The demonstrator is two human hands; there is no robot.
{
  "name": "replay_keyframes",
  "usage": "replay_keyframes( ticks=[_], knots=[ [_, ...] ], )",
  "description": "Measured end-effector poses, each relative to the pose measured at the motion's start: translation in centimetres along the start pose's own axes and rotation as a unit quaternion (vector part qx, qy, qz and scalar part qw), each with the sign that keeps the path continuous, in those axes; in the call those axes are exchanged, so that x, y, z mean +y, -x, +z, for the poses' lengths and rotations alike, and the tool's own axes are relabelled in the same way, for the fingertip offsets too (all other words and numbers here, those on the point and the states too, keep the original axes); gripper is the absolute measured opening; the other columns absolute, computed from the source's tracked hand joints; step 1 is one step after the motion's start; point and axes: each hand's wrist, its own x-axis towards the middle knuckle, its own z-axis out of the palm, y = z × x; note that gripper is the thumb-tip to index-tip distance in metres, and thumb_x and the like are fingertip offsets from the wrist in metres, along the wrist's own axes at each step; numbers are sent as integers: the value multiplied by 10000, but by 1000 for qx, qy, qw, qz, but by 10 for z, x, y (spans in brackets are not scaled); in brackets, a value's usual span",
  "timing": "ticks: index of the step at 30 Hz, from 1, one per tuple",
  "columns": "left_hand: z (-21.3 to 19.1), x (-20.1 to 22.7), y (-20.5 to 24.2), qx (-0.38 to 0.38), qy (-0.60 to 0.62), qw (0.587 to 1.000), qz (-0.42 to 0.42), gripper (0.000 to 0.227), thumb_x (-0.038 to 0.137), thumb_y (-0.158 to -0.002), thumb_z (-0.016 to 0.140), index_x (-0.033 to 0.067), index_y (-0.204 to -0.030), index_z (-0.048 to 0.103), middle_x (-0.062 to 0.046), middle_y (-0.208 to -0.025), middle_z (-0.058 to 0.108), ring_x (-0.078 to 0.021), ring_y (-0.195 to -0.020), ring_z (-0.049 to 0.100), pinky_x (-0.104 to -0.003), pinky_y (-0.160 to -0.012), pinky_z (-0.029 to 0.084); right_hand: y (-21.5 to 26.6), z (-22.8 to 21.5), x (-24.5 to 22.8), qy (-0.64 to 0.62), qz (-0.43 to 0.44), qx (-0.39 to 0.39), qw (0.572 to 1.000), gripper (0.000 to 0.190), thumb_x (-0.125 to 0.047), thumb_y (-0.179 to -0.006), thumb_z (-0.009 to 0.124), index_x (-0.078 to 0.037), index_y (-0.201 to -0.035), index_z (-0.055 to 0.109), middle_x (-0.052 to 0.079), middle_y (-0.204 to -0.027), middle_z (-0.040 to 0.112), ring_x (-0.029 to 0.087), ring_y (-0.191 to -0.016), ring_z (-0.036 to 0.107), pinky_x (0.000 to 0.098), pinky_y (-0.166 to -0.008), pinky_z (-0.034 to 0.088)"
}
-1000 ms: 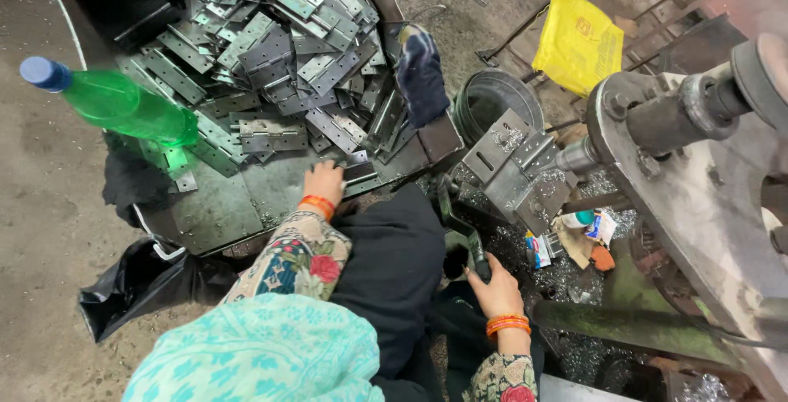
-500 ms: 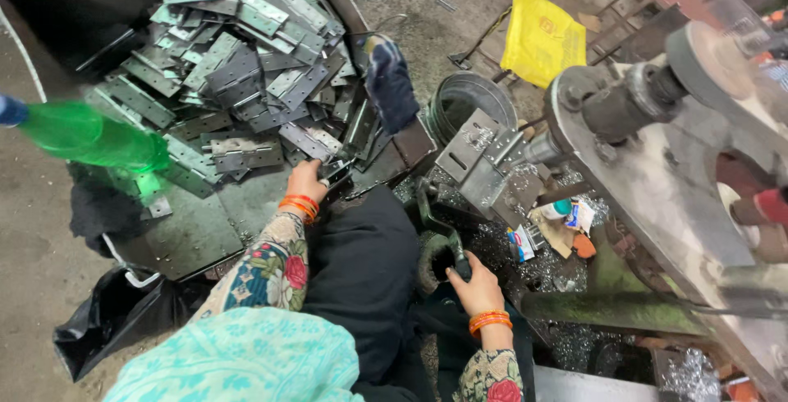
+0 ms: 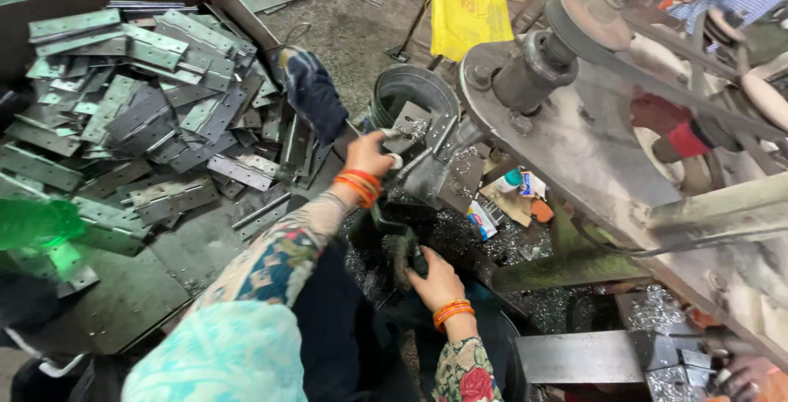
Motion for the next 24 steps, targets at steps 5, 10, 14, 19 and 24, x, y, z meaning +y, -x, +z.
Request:
replay_keyframes(
  ticks=[5,10,14,19,24],
  knots=[
    [61,2,35,-110,-241,964,29,473,81,-795,689,192,-1250,757,-163,-1346,638,-356,-1247,619,-432,-1064,539,-5,4,8,-1,8,-20,1000,741,-475,-791,706,-162,-1441,536,144,-1404,613,346,-1267,604,441,-1040,504],
    [57,13,65,-259,-440,843,172,409,352,-807,705,130,-1149,742,-135,-1523,455,-399,-1476,271,-708,-1076,262,-2,-1,0,26,25,-51,998,802,-451,-788,704,-150,-1494,471,155,-1423,591,350,-1278,593,444,-1043,499],
    [55,12,46,-327,-495,778,208,363,327,-837,676,174,-1160,741,-62,-1493,474,-398,-1493,217,-814,-1089,141,-5,-11,-9,40,43,-81,995,828,-457,-796,703,-168,-1522,430,144,-1430,585,354,-1271,596,451,-1031,507],
    [67,4,22,-284,-487,793,232,285,306,-1001,554,178,-1153,758,-11,-1448,550,-372,-1513,268,-850,-1117,162,-3,2,-2,44,40,-48,997,808,-432,-798,727,-177,-1510,443,142,-1405,608,357,-1256,608,451,-1020,514],
    [62,8,28,-303,-492,784,226,333,303,-919,564,154,-1153,748,-37,-1434,540,-382,-1484,255,-819,-1081,158,22,73,14,20,86,-11,996,840,-443,-821,726,-233,-1556,378,136,-1346,622,384,-1181,619,481,-964,519]
  ],
)
